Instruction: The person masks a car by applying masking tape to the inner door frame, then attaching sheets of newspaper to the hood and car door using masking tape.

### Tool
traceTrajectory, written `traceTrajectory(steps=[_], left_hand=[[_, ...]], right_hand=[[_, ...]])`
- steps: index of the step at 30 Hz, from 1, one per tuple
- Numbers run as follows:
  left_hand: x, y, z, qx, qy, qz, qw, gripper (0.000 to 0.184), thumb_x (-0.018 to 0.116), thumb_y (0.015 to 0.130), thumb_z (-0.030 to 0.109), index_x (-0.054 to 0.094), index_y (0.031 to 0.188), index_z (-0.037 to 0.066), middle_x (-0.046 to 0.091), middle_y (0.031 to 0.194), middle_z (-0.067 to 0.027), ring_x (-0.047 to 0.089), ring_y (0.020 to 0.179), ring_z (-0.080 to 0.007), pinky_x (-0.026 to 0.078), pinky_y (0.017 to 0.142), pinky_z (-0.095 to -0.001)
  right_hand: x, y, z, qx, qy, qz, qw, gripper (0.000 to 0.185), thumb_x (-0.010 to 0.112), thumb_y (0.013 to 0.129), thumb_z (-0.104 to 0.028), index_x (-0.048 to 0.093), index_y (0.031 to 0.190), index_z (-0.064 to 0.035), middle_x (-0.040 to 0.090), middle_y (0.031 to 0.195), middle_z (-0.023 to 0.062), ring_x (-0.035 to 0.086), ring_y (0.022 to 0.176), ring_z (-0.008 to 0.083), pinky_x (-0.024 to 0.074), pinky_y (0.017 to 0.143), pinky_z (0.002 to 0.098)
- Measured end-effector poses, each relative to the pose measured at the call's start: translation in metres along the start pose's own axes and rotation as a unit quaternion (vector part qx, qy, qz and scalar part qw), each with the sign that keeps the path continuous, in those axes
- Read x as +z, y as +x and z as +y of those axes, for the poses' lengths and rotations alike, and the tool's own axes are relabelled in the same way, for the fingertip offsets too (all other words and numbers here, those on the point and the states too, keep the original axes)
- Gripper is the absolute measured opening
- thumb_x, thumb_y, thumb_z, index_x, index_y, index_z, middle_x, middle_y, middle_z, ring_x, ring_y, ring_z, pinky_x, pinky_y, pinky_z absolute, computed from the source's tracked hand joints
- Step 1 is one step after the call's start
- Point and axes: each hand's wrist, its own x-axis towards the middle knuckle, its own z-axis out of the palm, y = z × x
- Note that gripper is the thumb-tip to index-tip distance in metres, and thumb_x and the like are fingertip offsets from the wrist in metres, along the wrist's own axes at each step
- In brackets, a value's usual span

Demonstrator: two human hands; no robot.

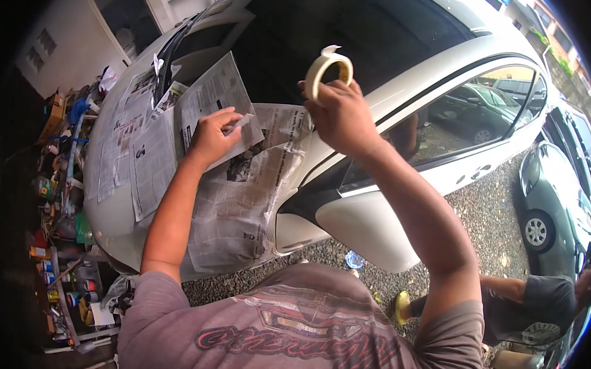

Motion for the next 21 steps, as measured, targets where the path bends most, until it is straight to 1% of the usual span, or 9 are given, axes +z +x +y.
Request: traceTrajectory(steps=[1,3,6,8,10,12,14,16,21], left_hand=[[-0.001,0.001,0.0,0.001,0.0,0.002,1.0,0.026,0.079,0.083,0.009,0.078,0.108,0.002,0.071,0.129,-0.0249,0.073,0.113,-0.0333,0.058,0.096,-0.037],[-0.006,0.005,-0.001,0.099,0.093,0.085,0.987,0.025,0.078,0.084,0.009,0.077,0.108,0.001,0.074,0.119,-0.0223,0.077,0.099,-0.0316,0.06,0.086,-0.0371],[-0.01,0.012,-0.032,0.092,0.085,0.101,0.987,0.024,0.077,0.086,0.009,0.074,0.108,0.0,0.076,0.105,-0.0202,0.077,0.091,-0.0314,0.059,0.08,-0.037],[-0.03,0.013,-0.008,0.064,0.075,0.125,0.987,0.021,0.076,0.088,0.011,0.072,0.106,0.0,0.076,0.095,-0.0178,0.076,0.083,-0.0264,0.057,0.075,-0.0352],[-0.053,0.016,0.009,-0.009,0.06,0.167,0.984,0.016,0.074,0.091,0.012,0.07,0.102,0.001,0.073,0.084,-0.0143,0.069,0.072,-0.0194,0.053,0.069,-0.0348],[-0.075,0.016,0.021,0.044,0.056,0.202,0.977,0.013,0.071,0.095,0.013,0.067,0.101,0.002,0.066,0.074,-0.011,0.06,0.066,-0.0137,0.05,0.064,-0.0353],[-0.099,0.013,0.032,0.023,0.079,0.228,0.97,0.015,0.07,0.098,0.014,0.066,0.104,0.001,0.069,0.082,-0.012,0.061,0.073,-0.0146,0.051,0.07,-0.0345],[-0.125,0.013,0.029,0.076,0.097,0.278,0.953,0.021,0.068,0.1,0.017,0.064,0.111,0.0,0.071,0.09,-0.021,0.071,0.079,-0.0297,0.054,0.073,-0.0404],[-0.209,0.001,0.044,0.104,0.155,0.343,0.921,0.025,0.064,0.105,0.02,0.063,0.119,-0.001,0.074,0.103,-0.0197,0.072,0.093,-0.0261,0.054,0.085,-0.0386]], right_hand=[[0.006,0.002,-0.007,0.026,0.006,-0.019,0.999,0.025,0.069,0.095,-0.009,0.073,0.12,-0.0081,0.077,0.115,0.0057,0.067,0.106,0.0265,0.0446,0.103,0.0416],[0.021,0.006,-0.019,0.049,0.007,-0.039,0.998,0.033,0.07,0.095,-0.01,0.072,0.127,-0.0105,0.076,0.105,0.0043,0.065,0.094,0.0245,0.0447,0.097,0.0414],[0.057,0.015,-0.025,0.084,-0.038,-0.082,0.992,0.035,0.071,0.093,-0.025,0.065,0.125,-0.0123,0.072,0.094,0.0124,0.068,0.103,0.0321,0.0453,0.097,0.0479],[0.074,0.026,-0.039,0.116,-0.072,-0.121,0.983,0.056,0.075,0.09,-0.037,0.057,0.136,-0.0102,0.074,0.103,0.0148,0.068,0.11,0.0327,0.0431,0.1,0.0501],[0.085,0.038,-0.05,0.155,-0.058,-0.135,0.977,0.064,0.078,0.086,-0.043,0.057,0.137,-0.0104,0.075,0.105,0.014,0.068,0.111,0.0331,0.0421,0.1,0.0507],[0.096,0.053,-0.059,0.19,-0.032,-0.12,0.974,0.067,0.081,0.083,-0.045,0.057,0.135,-0.0092,0.075,0.106,0.0128,0.068,0.111,0.0332,0.0413,0.1,0.0514],[0.095,0.071,-0.067,0.268,0.002,-0.15,0.952,0.076,0.082,0.084,-0.046,0.055,0.141,-0.003,0.073,0.114,0.0171,0.067,0.113,0.0346,0.0403,0.103,0.0472],[0.105,0.08,-0.066,0.28,-0.022,-0.133,0.95,0.074,0.083,0.082,-0.044,0.056,0.139,-0.0041,0.074,0.113,0.0156,0.066,0.115,0.0331,0.0402,0.102,0.0479],[0.114,0.097,-0.059,0.27,-0.051,-0.082,0.958,0.057,0.081,0.08,-0.03,0.058,0.126,-0.0059,0.073,0.108,0.0132,0.064,0.113,0.0298,0.041,0.093,0.0479]])
